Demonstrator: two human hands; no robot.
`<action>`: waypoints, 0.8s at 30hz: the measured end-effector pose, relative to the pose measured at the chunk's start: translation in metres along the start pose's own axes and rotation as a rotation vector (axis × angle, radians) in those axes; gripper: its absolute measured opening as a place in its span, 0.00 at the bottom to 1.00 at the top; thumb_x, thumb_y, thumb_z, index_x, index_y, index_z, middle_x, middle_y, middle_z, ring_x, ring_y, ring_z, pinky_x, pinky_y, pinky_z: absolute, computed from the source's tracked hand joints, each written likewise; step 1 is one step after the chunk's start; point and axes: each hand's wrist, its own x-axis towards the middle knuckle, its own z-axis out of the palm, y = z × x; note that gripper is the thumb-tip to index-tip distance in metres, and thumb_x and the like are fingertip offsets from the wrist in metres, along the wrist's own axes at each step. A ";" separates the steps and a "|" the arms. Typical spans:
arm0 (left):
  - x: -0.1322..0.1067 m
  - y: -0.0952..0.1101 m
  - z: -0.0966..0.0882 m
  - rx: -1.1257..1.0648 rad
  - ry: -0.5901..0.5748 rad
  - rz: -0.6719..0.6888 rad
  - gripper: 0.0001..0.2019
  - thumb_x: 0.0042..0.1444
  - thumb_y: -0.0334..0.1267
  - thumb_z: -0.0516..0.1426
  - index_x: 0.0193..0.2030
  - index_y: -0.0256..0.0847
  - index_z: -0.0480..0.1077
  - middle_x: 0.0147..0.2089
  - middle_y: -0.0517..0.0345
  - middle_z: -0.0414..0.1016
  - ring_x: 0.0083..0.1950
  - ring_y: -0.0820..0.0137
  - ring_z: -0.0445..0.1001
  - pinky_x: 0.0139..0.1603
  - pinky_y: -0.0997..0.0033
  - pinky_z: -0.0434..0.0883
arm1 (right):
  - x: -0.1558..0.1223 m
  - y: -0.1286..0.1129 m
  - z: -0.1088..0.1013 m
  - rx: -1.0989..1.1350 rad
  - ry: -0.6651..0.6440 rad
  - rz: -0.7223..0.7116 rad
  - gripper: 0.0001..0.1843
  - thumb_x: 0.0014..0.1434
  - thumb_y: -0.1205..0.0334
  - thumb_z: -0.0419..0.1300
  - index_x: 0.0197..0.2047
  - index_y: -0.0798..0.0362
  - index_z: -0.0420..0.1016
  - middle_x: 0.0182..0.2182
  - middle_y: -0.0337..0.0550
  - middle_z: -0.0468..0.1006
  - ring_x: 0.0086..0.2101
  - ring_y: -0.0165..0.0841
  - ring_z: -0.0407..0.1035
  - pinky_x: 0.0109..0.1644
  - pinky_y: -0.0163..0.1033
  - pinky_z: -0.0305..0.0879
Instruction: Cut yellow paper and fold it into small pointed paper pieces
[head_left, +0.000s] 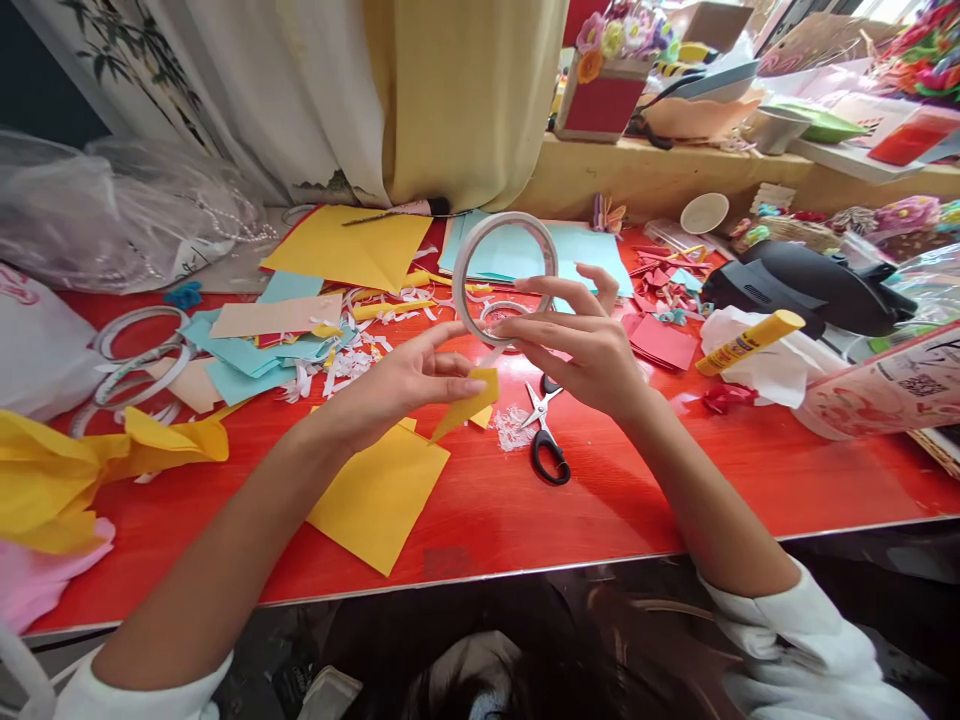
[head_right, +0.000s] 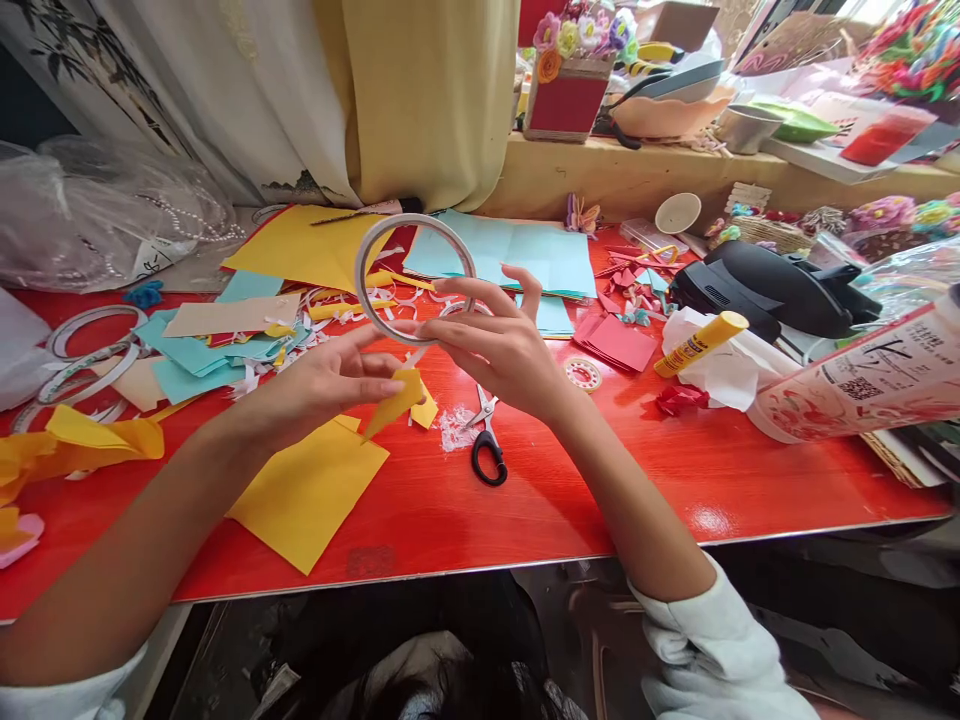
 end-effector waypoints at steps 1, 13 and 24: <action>0.000 0.000 0.002 -0.002 -0.003 0.034 0.34 0.51 0.38 0.62 0.64 0.48 0.55 0.45 0.55 0.74 0.46 0.68 0.72 0.45 0.72 0.67 | 0.001 -0.002 0.001 0.011 0.010 -0.002 0.14 0.62 0.67 0.52 0.42 0.38 0.74 0.39 0.33 0.80 0.55 0.36 0.63 0.60 0.57 0.43; -0.001 -0.004 0.018 -0.049 -0.047 0.212 0.28 0.53 0.33 0.60 0.61 0.52 0.61 0.51 0.57 0.72 0.46 0.66 0.74 0.46 0.66 0.73 | 0.001 -0.014 0.023 0.067 0.083 -0.016 0.10 0.62 0.66 0.52 0.41 0.45 0.73 0.53 0.39 0.71 0.57 0.37 0.58 0.58 0.51 0.56; -0.005 0.000 0.005 -0.064 -0.089 0.169 0.30 0.53 0.31 0.59 0.63 0.46 0.58 0.59 0.46 0.67 0.41 0.64 0.78 0.42 0.65 0.76 | -0.023 0.038 -0.027 0.183 -0.767 0.347 0.31 0.53 0.43 0.57 0.55 0.51 0.68 0.51 0.51 0.70 0.47 0.44 0.67 0.48 0.48 0.66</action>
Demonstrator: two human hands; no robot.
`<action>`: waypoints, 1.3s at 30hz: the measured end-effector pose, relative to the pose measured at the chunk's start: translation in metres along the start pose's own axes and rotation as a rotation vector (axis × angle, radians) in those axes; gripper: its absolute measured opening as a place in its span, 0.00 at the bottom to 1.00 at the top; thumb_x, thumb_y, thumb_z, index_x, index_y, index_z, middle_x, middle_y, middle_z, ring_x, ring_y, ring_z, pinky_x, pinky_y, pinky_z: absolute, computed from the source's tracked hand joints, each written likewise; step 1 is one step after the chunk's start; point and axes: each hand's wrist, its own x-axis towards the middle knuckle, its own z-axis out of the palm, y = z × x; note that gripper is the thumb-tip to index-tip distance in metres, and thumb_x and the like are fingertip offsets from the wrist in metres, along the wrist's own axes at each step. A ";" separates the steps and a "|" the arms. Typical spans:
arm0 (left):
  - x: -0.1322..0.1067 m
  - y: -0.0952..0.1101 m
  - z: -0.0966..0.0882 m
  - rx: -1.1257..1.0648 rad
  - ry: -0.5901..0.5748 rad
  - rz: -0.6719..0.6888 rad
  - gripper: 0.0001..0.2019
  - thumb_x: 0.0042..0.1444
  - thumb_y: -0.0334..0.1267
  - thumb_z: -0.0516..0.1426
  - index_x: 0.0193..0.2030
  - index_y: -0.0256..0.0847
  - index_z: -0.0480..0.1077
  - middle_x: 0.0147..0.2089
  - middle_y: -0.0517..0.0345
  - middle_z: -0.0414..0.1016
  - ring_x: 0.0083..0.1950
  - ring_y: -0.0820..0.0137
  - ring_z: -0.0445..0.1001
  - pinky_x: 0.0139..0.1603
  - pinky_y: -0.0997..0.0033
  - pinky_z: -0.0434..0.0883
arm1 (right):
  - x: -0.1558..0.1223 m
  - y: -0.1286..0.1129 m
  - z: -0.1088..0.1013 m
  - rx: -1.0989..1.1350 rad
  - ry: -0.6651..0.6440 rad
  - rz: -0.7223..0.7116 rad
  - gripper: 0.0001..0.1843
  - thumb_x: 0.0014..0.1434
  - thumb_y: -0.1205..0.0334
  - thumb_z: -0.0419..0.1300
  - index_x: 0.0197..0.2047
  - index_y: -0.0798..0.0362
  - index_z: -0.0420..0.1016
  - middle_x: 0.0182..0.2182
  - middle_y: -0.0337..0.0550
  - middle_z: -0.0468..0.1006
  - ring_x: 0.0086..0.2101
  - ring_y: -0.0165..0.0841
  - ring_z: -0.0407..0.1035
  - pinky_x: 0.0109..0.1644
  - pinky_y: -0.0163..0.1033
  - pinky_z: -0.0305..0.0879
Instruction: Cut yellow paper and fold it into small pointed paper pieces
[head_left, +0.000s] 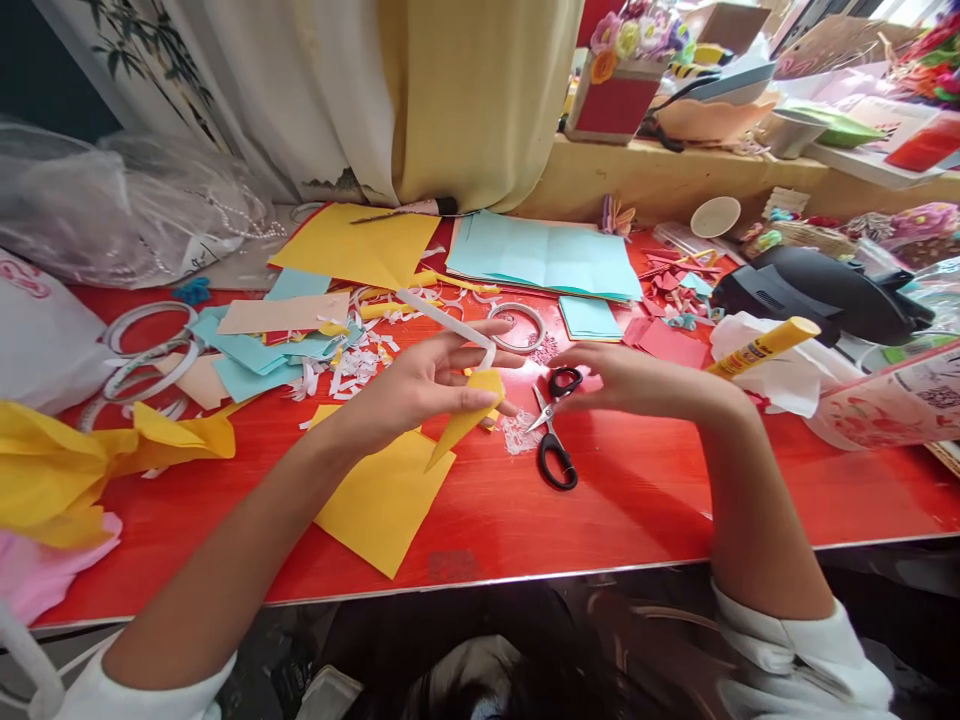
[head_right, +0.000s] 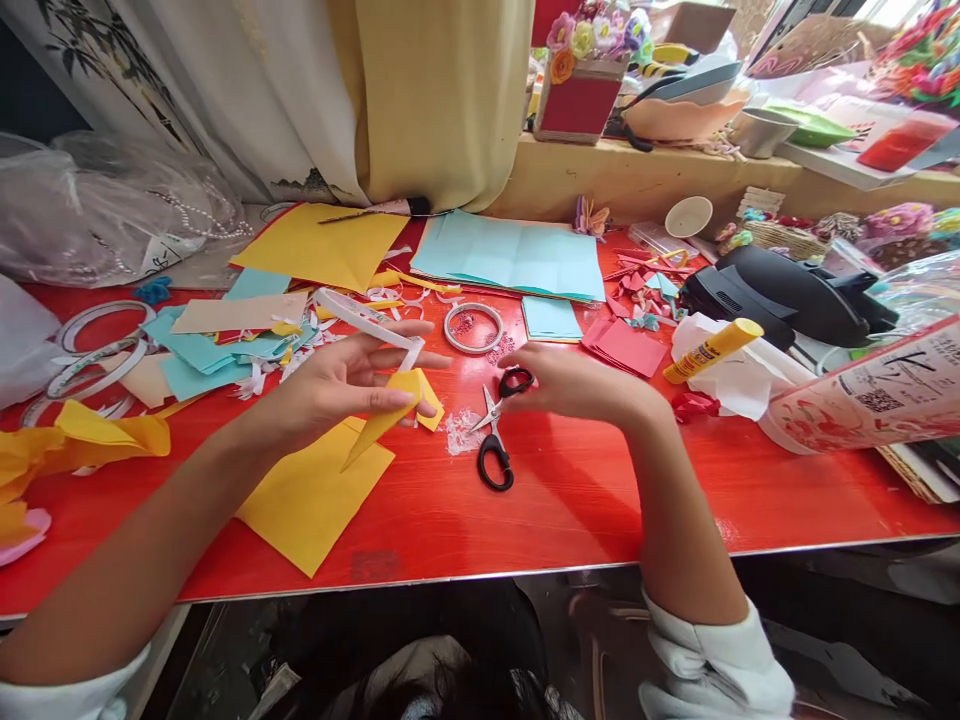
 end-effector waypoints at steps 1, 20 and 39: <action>0.000 0.000 0.000 0.002 -0.023 -0.014 0.31 0.53 0.31 0.60 0.64 0.48 0.57 0.62 0.46 0.64 0.42 0.63 0.78 0.42 0.65 0.76 | -0.001 0.002 0.005 -0.040 -0.036 -0.010 0.33 0.52 0.42 0.57 0.57 0.51 0.67 0.52 0.52 0.68 0.50 0.45 0.65 0.50 0.48 0.65; -0.001 -0.001 -0.013 -0.015 -0.003 -0.074 0.23 0.58 0.32 0.55 0.60 0.46 0.62 0.65 0.45 0.59 0.40 0.63 0.79 0.36 0.68 0.77 | -0.009 -0.012 0.009 0.001 -0.114 0.095 0.19 0.54 0.62 0.55 0.50 0.51 0.72 0.35 0.45 0.77 0.31 0.36 0.71 0.30 0.38 0.63; -0.010 0.011 -0.031 0.115 -0.159 -0.119 0.25 0.57 0.35 0.57 0.62 0.51 0.61 0.61 0.43 0.65 0.20 0.84 0.67 0.24 0.77 0.69 | -0.001 -0.019 0.019 0.930 -0.418 -0.287 0.48 0.36 0.35 0.65 0.54 0.59 0.68 0.37 0.48 0.74 0.36 0.34 0.69 0.33 0.33 0.65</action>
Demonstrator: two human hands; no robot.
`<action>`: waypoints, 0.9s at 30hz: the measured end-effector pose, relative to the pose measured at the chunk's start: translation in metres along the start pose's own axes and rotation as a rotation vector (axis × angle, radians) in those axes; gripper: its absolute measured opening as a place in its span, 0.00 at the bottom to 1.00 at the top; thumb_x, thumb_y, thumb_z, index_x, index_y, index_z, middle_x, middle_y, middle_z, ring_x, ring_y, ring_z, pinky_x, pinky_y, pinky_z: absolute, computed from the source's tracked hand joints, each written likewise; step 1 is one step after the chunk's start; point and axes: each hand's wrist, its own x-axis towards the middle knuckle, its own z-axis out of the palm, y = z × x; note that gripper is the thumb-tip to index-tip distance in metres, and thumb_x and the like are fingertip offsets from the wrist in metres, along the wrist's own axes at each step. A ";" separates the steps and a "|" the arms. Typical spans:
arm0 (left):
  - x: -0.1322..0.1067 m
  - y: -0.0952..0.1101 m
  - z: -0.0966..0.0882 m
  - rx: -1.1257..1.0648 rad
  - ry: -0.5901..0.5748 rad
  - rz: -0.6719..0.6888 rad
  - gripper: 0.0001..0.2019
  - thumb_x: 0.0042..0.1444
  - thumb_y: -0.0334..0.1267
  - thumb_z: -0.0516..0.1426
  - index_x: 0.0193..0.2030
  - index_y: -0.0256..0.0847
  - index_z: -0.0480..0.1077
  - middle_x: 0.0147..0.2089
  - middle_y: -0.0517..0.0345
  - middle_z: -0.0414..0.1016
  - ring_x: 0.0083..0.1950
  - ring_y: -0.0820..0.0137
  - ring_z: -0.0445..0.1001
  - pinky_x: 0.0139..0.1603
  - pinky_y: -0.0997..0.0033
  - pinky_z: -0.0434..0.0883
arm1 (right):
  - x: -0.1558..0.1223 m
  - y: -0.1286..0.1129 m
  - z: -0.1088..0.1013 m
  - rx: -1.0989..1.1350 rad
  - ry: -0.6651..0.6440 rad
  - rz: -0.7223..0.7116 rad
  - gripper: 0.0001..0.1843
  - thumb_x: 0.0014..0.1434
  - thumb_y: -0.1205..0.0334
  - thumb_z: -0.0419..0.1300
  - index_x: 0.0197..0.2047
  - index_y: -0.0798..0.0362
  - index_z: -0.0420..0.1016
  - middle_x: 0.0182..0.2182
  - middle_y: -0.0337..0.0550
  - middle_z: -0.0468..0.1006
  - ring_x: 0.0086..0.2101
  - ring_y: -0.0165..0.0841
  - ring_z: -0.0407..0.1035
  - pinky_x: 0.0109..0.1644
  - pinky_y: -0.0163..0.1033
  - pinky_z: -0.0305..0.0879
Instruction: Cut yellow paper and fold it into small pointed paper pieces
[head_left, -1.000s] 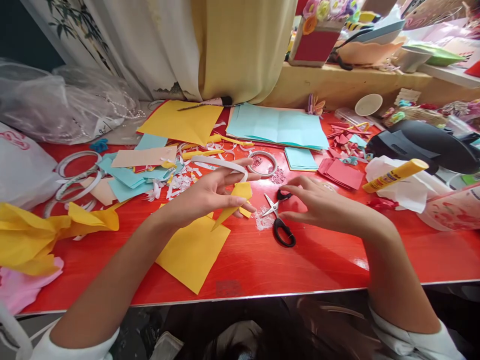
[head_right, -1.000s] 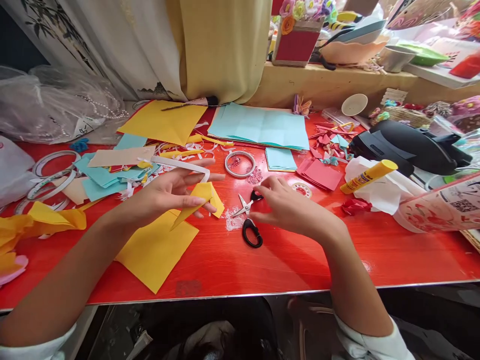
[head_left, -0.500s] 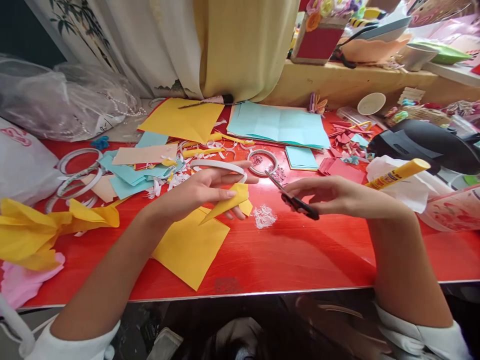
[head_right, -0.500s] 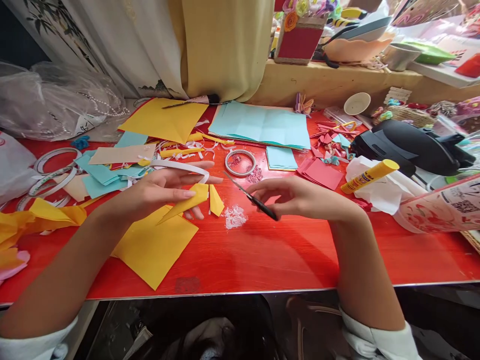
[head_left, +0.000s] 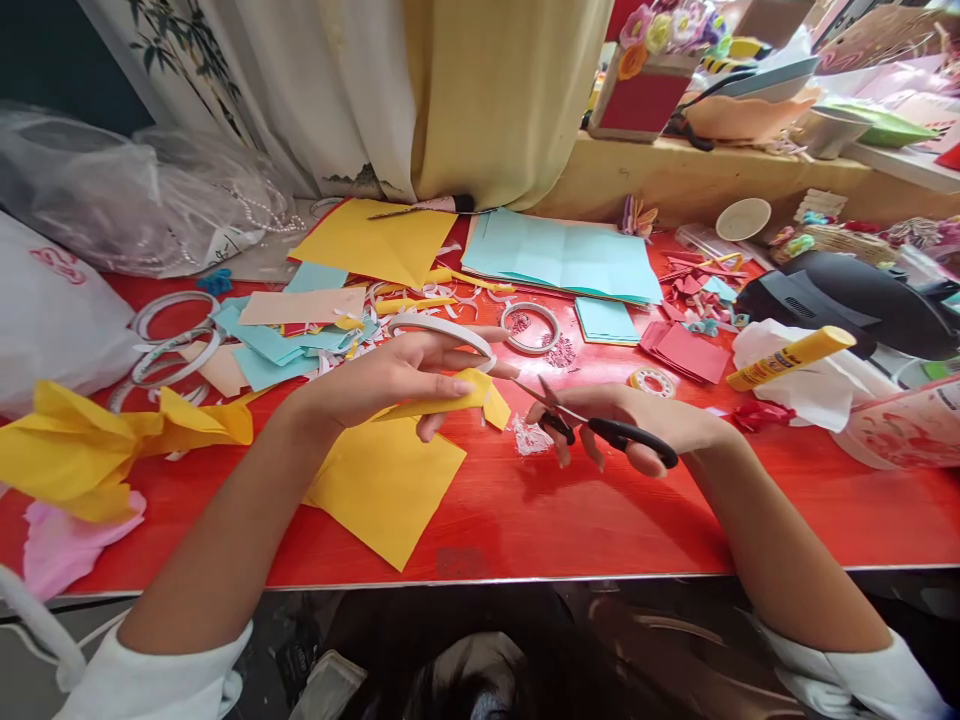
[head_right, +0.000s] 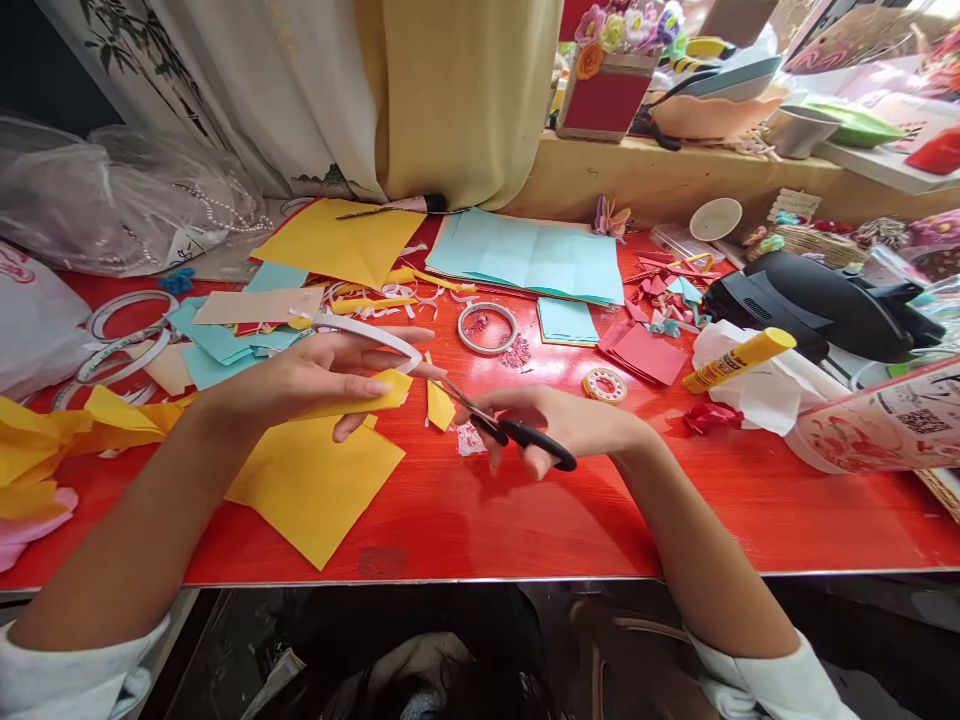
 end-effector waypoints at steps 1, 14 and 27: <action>0.000 0.000 0.000 0.011 0.001 -0.001 0.25 0.56 0.36 0.57 0.62 0.51 0.61 0.60 0.44 0.67 0.19 0.84 0.66 0.22 0.78 0.67 | -0.001 -0.002 0.000 -0.037 0.013 0.037 0.45 0.38 0.38 0.67 0.54 0.59 0.69 0.35 0.46 0.74 0.34 0.32 0.68 0.32 0.33 0.64; 0.003 -0.010 0.002 -0.044 -0.149 -0.022 0.29 0.57 0.35 0.57 0.65 0.54 0.55 0.63 0.42 0.61 0.19 0.86 0.61 0.18 0.79 0.62 | 0.004 -0.007 0.014 -0.013 0.123 0.142 0.34 0.40 0.50 0.70 0.49 0.59 0.75 0.24 0.38 0.71 0.24 0.27 0.64 0.26 0.32 0.60; 0.006 -0.013 0.007 -0.083 -0.223 -0.082 0.33 0.55 0.35 0.58 0.65 0.60 0.52 0.62 0.50 0.64 0.18 0.86 0.64 0.20 0.78 0.65 | 0.010 -0.009 0.020 -0.017 0.127 0.166 0.37 0.38 0.44 0.69 0.47 0.61 0.74 0.21 0.34 0.65 0.22 0.24 0.57 0.23 0.31 0.53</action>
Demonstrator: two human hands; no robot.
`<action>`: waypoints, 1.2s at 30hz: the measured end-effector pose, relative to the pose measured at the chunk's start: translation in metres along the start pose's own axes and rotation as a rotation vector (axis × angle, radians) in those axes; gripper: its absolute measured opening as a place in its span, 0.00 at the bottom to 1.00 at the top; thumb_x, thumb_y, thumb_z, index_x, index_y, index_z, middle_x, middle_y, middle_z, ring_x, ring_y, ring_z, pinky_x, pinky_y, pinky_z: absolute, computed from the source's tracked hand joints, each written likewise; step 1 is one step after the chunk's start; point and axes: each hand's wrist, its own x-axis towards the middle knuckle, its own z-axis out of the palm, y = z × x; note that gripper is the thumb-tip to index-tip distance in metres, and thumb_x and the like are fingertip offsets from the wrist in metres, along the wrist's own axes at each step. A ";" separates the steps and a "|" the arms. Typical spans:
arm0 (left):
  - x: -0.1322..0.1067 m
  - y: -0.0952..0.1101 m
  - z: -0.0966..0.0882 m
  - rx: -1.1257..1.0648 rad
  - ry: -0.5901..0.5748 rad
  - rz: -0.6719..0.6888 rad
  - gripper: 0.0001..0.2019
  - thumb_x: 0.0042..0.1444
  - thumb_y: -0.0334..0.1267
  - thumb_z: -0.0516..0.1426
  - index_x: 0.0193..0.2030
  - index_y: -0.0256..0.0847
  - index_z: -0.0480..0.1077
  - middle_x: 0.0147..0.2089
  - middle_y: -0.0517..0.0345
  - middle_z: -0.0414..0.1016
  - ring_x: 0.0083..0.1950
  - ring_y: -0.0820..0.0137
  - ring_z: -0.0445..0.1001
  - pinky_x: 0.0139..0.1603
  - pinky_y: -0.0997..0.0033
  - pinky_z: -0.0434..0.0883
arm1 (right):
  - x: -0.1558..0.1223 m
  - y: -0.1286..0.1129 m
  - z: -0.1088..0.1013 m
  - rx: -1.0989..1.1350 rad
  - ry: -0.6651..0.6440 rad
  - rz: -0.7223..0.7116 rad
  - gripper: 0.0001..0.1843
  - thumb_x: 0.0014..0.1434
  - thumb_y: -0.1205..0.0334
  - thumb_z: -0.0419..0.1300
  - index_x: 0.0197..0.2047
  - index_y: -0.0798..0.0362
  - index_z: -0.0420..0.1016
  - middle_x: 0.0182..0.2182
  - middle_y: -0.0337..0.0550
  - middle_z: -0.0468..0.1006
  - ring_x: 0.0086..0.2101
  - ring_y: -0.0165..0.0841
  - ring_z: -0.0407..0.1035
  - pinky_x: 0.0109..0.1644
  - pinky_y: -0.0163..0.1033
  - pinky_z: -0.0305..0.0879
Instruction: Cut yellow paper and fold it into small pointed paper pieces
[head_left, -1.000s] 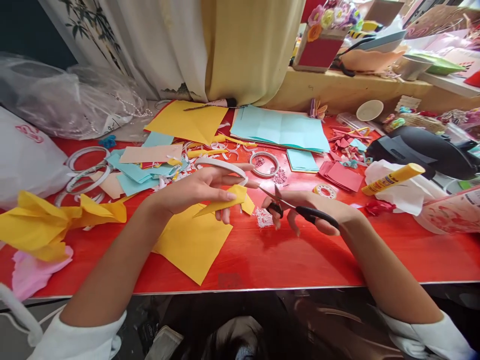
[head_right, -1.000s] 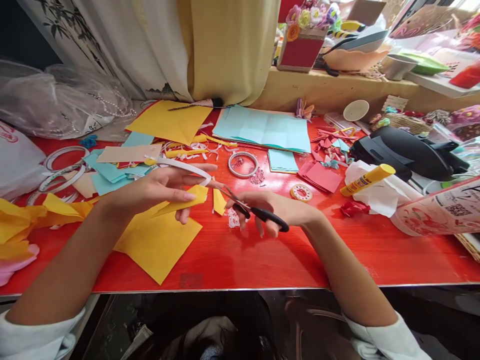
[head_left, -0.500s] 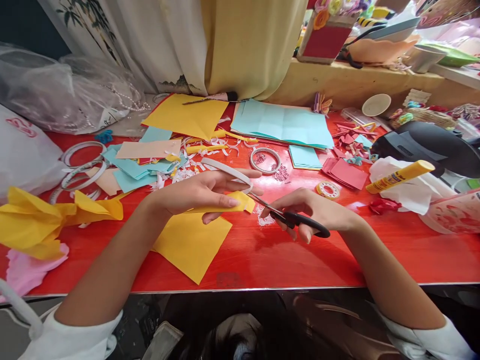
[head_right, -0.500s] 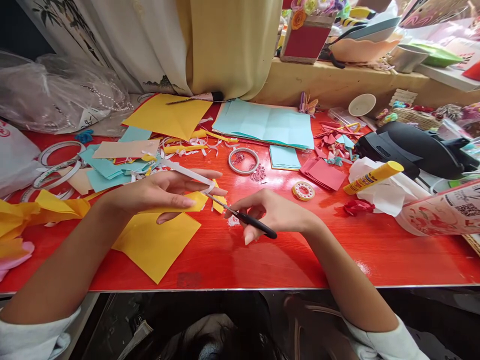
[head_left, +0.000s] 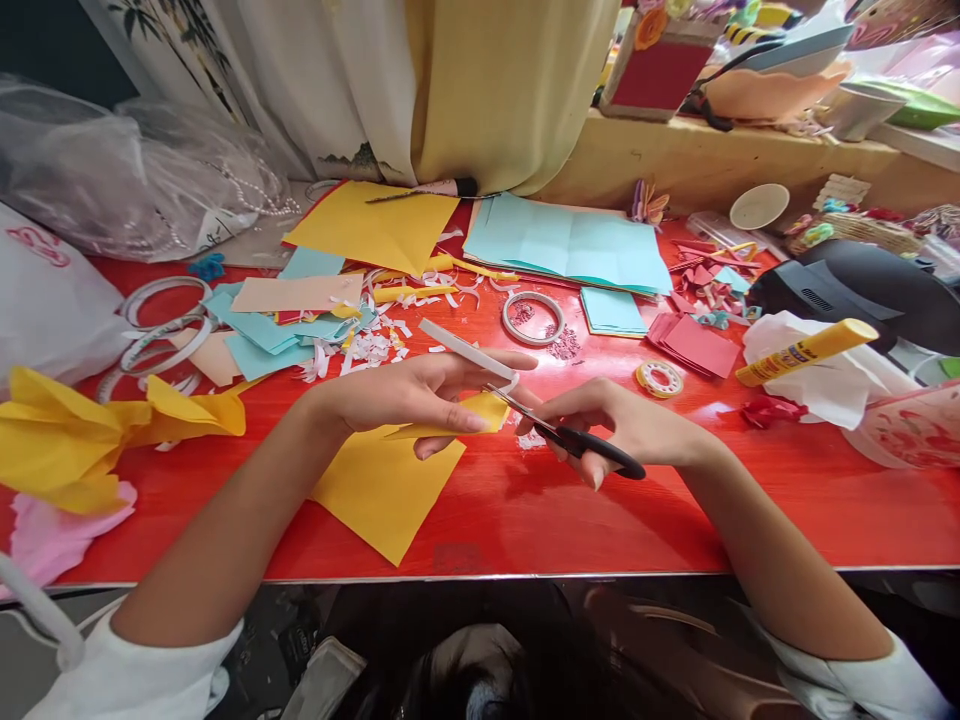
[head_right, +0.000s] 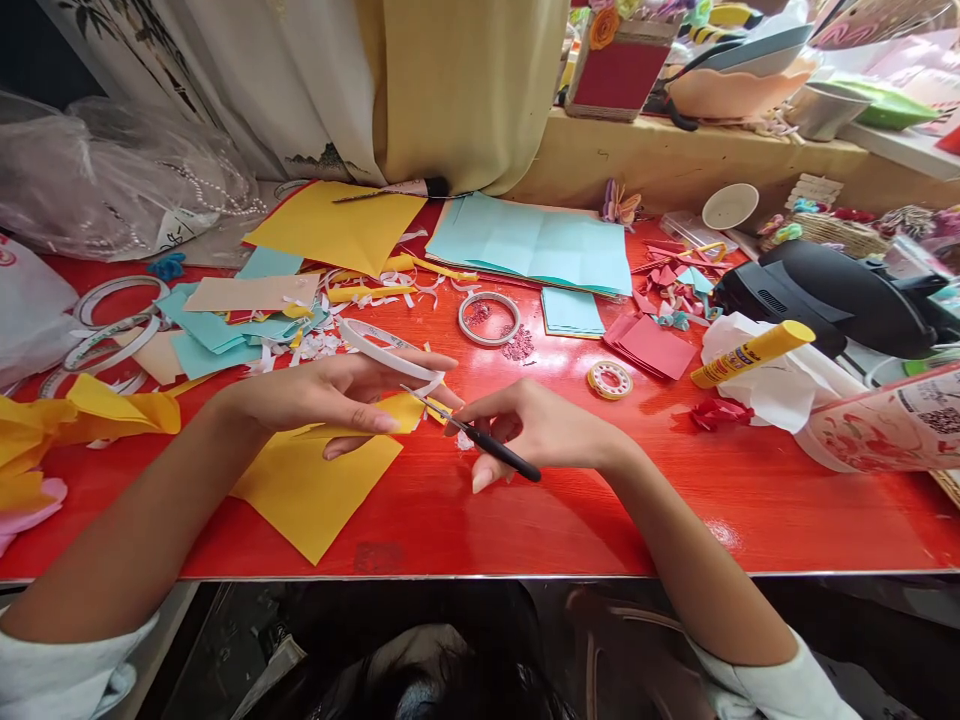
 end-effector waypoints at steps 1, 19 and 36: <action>0.000 0.000 0.000 -0.003 -0.007 -0.004 0.33 0.55 0.36 0.58 0.65 0.60 0.52 0.61 0.50 0.65 0.18 0.85 0.64 0.20 0.79 0.64 | 0.000 0.000 0.000 -0.001 -0.003 0.005 0.37 0.38 0.44 0.69 0.46 0.61 0.74 0.21 0.34 0.65 0.22 0.24 0.56 0.23 0.31 0.53; 0.003 0.000 0.001 0.116 0.003 -0.008 0.31 0.54 0.36 0.59 0.63 0.60 0.56 0.63 0.50 0.62 0.19 0.85 0.65 0.20 0.80 0.67 | -0.001 -0.004 0.001 -0.285 0.063 0.009 0.30 0.41 0.46 0.69 0.43 0.57 0.76 0.23 0.36 0.65 0.26 0.27 0.57 0.26 0.32 0.53; 0.005 -0.001 -0.001 0.149 -0.008 -0.059 0.31 0.54 0.36 0.59 0.63 0.61 0.56 0.60 0.53 0.66 0.20 0.82 0.69 0.21 0.79 0.68 | 0.001 -0.003 0.004 -0.161 0.015 -0.007 0.20 0.46 0.47 0.66 0.30 0.58 0.74 0.18 0.32 0.56 0.21 0.23 0.49 0.22 0.32 0.46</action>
